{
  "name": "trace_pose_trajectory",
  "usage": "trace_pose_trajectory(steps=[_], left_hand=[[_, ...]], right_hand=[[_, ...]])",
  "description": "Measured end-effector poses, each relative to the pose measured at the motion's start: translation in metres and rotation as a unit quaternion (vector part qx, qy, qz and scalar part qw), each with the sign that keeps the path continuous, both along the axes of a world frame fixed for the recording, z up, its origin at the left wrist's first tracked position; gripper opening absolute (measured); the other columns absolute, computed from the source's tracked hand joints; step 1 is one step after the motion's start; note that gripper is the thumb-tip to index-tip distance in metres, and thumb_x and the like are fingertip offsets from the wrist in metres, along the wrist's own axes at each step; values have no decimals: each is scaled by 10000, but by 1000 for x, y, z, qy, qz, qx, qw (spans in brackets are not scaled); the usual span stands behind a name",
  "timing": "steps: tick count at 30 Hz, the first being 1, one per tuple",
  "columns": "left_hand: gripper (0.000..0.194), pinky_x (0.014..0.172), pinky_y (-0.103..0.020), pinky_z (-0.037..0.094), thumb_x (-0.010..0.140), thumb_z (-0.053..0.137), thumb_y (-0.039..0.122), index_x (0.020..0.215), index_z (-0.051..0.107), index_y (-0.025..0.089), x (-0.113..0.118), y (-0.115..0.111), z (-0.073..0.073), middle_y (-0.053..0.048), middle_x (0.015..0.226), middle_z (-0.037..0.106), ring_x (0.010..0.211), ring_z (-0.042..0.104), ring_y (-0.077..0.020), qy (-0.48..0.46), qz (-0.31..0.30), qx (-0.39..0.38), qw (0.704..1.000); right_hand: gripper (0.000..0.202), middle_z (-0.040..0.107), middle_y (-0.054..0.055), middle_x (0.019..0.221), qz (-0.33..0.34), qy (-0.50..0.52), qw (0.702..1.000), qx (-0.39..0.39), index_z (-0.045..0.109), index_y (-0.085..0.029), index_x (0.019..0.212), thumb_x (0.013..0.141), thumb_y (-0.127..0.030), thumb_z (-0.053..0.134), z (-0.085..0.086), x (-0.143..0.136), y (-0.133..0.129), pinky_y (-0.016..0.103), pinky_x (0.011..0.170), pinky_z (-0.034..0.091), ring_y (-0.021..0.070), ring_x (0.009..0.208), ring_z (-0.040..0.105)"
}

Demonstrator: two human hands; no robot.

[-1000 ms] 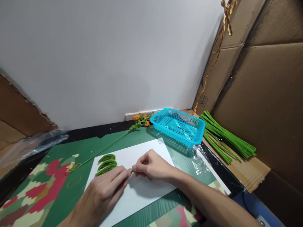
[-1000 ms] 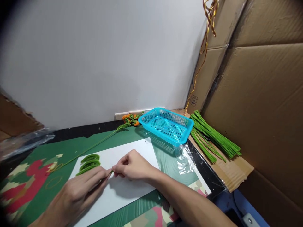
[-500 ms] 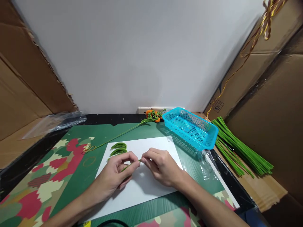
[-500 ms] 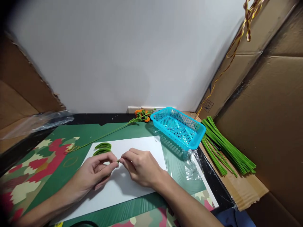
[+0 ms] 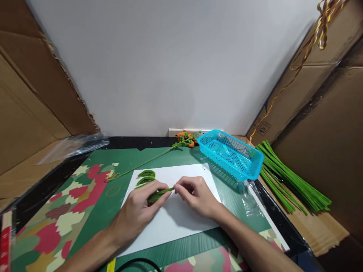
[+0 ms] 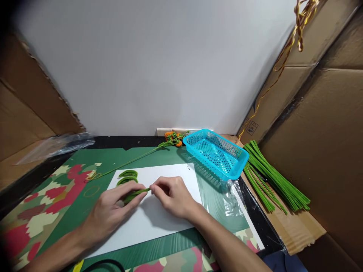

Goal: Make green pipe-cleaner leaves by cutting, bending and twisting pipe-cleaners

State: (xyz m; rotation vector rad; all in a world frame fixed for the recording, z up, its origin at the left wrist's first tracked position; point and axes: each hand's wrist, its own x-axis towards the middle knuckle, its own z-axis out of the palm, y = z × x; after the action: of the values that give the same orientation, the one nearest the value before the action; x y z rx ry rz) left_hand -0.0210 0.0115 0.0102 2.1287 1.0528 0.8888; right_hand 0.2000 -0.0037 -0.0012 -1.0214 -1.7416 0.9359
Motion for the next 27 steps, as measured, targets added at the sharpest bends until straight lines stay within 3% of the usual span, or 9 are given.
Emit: trace_pose_trajectory(steps=[5, 7, 10, 14, 18, 23, 27], left_hand=[[322, 387, -183, 414, 990, 635, 504, 939, 708, 195, 8, -2, -1, 18, 680, 629, 437, 543, -96, -117, 12, -215, 969], [376, 338, -176, 404, 971, 655, 532, 865, 690, 173, 10, -3, -1, -3, 673, 661, 387, 562, -97, -148, -11, -270, 951], [427, 316, -188, 444, 939, 687, 565, 843, 695, 149, 13, -5, 2, -58, 707, 731, 371, 626, -134, -174, -47, -337, 924], [472, 309, -191, 458, 901, 728, 593, 865, 727, 122, 16, -11, 3, -141, 845, 807, 380, 666, -154, -178, -49, -382, 906], [538, 296, -156, 395, 909, 697, 643, 831, 737, 112, 16, -14, -4, -148, 716, 796, 357, 624, -129, -175, -45, -409, 894], [538, 303, -152, 372, 897, 710, 650, 842, 763, 117, 17, -16, -9, -117, 655, 776, 341, 591, -111, -196, -64, -418, 885], [498, 314, -165, 341, 906, 726, 589, 804, 798, 107, 17, -18, -6, -115, 609, 759, 328, 554, -102, -180, -63, -401, 896]], right_hand=[[296, 620, -4, 732, -96, 70, 993, 16, 702, -169, 880, 1017, -414, 609, 1, 2, 3, 231, 552, 366, 107, 592, 498], [316, 634, 0, 751, -95, 129, 987, -9, 701, -173, 890, 1004, -460, 639, 1, 0, 4, 228, 510, 366, 95, 544, 495], [347, 658, -2, 705, -42, 210, 975, -60, 718, -174, 901, 956, -516, 699, -1, -8, 5, 225, 468, 413, 94, 473, 527], [378, 694, 4, 645, -21, 272, 955, -115, 738, -179, 892, 808, -531, 847, -2, -21, 2, 250, 488, 520, 148, 503, 638], [505, 663, -44, 585, -61, 331, 932, -135, 732, -185, 1030, 669, -453, 963, -3, -25, 1, 250, 482, 534, 149, 471, 633], [379, 746, 27, 745, -52, 340, 928, -142, 779, -159, 874, 709, -463, 933, -2, -25, 1, 264, 563, 571, 145, 576, 660], [340, 738, 24, 701, -42, 298, 944, -133, 808, -162, 930, 762, -447, 887, -1, -27, -3, 274, 560, 562, 157, 566, 657]])
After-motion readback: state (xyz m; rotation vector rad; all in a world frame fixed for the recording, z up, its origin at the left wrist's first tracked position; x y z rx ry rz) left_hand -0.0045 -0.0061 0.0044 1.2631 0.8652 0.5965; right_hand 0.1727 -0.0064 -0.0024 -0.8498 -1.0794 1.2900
